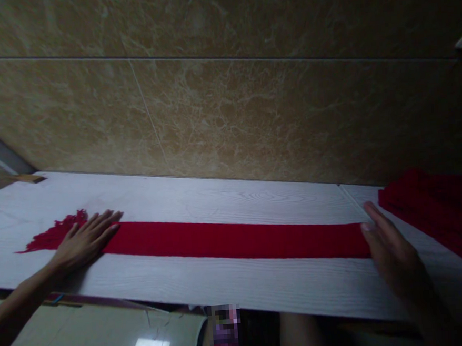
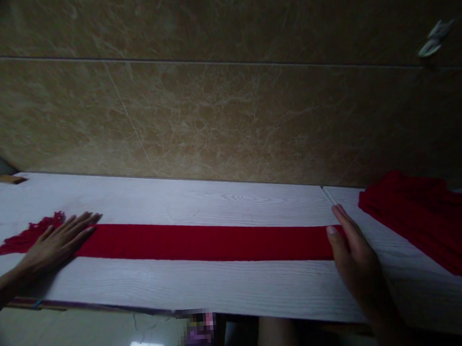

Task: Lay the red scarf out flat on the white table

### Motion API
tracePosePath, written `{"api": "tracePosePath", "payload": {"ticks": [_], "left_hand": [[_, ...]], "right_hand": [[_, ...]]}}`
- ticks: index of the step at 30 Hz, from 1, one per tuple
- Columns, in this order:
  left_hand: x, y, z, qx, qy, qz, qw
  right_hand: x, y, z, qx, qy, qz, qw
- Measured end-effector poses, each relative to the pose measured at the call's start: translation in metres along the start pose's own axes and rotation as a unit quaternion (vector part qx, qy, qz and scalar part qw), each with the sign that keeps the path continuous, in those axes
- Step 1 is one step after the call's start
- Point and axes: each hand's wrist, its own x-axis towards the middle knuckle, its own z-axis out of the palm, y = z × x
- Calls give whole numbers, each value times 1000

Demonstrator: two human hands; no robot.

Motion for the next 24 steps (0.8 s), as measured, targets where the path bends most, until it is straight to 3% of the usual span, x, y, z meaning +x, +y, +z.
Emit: {"api": "tracePosePath", "payload": {"ticks": [3, 6, 8, 12, 16, 21, 24], "left_hand": [[0, -1, 0, -25, -15, -4, 1000], [2, 1, 4, -30, -14, -31, 999], [2, 2, 5, -36, 0, -39, 999], [2, -1, 1, -33, 21, -21, 999], [13, 3, -6, -19, 1, 3, 1000], [35, 10, 1, -11, -11, -39, 999], [40, 4, 1, -17, -7, 3, 1000]], "right_hand": [[30, 10, 27, -34, -54, -15, 998], [30, 34, 52, -99, -123, -28, 987], [23, 50, 62, -130, -132, -41, 982], [19, 66, 65, -150, -124, -59, 979], [30, 71, 65, -157, -136, -54, 977], [38, 74, 66, -156, -147, -39, 976], [42, 73, 56, -143, -157, -32, 977]]}}
